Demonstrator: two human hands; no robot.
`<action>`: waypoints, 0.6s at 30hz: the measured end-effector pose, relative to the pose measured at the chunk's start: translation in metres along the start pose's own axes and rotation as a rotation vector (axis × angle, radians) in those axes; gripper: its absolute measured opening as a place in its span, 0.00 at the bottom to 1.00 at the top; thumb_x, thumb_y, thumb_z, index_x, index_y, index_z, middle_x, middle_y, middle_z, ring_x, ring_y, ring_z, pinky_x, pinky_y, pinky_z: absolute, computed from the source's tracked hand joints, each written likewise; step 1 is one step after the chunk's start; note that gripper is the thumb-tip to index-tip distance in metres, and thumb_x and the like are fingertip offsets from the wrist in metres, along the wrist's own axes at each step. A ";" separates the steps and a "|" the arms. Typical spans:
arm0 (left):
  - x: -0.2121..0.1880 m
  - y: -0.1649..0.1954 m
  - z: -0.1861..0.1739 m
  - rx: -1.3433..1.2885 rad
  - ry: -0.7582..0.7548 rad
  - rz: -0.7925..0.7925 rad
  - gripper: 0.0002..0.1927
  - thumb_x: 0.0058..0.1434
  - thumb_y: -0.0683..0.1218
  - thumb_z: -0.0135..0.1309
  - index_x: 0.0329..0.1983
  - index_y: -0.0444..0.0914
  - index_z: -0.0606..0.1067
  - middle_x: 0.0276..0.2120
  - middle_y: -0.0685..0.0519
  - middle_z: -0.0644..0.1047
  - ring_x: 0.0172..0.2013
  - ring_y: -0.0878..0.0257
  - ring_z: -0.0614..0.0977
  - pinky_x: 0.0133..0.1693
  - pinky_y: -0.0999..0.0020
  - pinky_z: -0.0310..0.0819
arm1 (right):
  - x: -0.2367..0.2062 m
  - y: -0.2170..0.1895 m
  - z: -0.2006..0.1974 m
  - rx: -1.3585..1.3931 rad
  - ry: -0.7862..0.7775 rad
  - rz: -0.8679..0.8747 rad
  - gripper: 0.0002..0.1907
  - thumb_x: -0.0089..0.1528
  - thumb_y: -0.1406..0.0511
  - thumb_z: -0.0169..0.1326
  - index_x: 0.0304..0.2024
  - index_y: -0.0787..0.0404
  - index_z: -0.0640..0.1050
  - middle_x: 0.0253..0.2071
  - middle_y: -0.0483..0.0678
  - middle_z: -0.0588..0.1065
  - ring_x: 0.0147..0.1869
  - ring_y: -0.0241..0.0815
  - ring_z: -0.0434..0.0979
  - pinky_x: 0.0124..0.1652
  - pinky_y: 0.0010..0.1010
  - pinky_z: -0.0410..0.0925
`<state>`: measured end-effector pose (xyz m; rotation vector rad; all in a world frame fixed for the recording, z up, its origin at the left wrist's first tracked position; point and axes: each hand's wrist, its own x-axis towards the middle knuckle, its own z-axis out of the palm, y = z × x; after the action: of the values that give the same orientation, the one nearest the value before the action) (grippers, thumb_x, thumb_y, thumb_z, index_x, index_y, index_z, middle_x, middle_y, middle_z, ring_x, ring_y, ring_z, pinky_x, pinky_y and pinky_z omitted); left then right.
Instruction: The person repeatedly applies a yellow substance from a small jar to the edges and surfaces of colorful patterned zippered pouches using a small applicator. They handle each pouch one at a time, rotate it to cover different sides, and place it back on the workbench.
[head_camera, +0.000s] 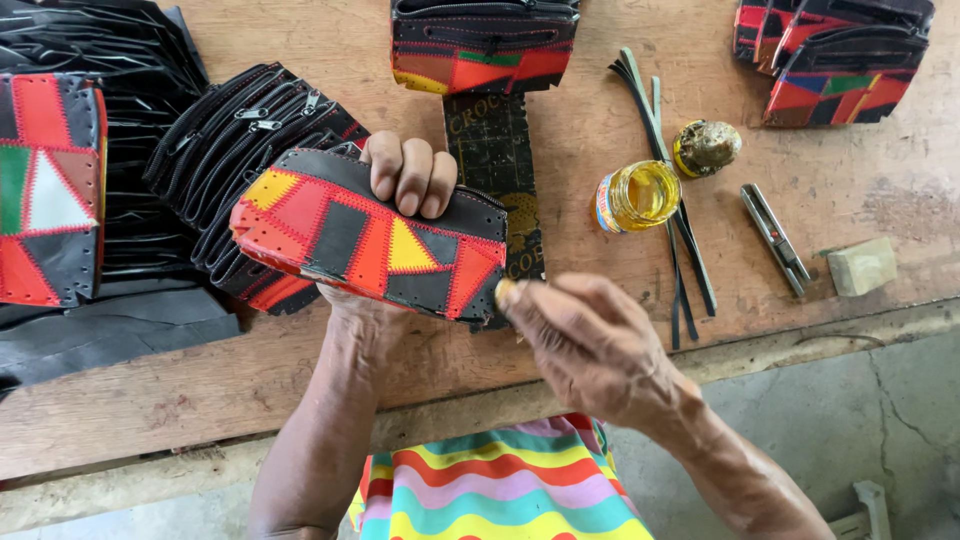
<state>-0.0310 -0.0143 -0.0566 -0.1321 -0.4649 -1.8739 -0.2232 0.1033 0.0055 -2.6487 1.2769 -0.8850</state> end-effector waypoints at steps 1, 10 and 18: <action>0.000 0.000 -0.001 0.006 -0.004 0.006 0.16 0.71 0.52 0.53 0.33 0.41 0.64 0.28 0.57 0.65 0.34 0.67 0.64 0.41 0.79 0.61 | -0.001 -0.003 0.002 0.020 0.012 -0.012 0.21 0.61 0.72 0.64 0.57 0.65 0.79 0.51 0.46 0.75 0.51 0.45 0.75 0.47 0.34 0.74; 0.014 0.031 0.040 0.264 0.066 0.024 0.15 0.71 0.52 0.54 0.35 0.38 0.68 0.30 0.54 0.71 0.35 0.63 0.72 0.44 0.72 0.69 | -0.017 -0.009 0.004 0.227 -0.045 -0.049 0.29 0.55 0.70 0.63 0.60 0.62 0.76 0.52 0.50 0.71 0.49 0.49 0.75 0.49 0.41 0.75; 0.035 0.071 0.098 1.936 -0.065 0.227 0.08 0.60 0.33 0.65 0.40 0.32 0.78 0.35 0.48 0.80 0.34 0.60 0.83 0.37 0.66 0.77 | -0.012 0.000 0.001 0.256 -0.041 0.072 0.31 0.54 0.74 0.61 0.61 0.56 0.76 0.48 0.52 0.70 0.47 0.51 0.75 0.46 0.41 0.74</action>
<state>0.0095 -0.0279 0.0623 0.9789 -1.9322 -0.5690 -0.2288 0.1118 -0.0011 -2.3966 1.1557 -0.9103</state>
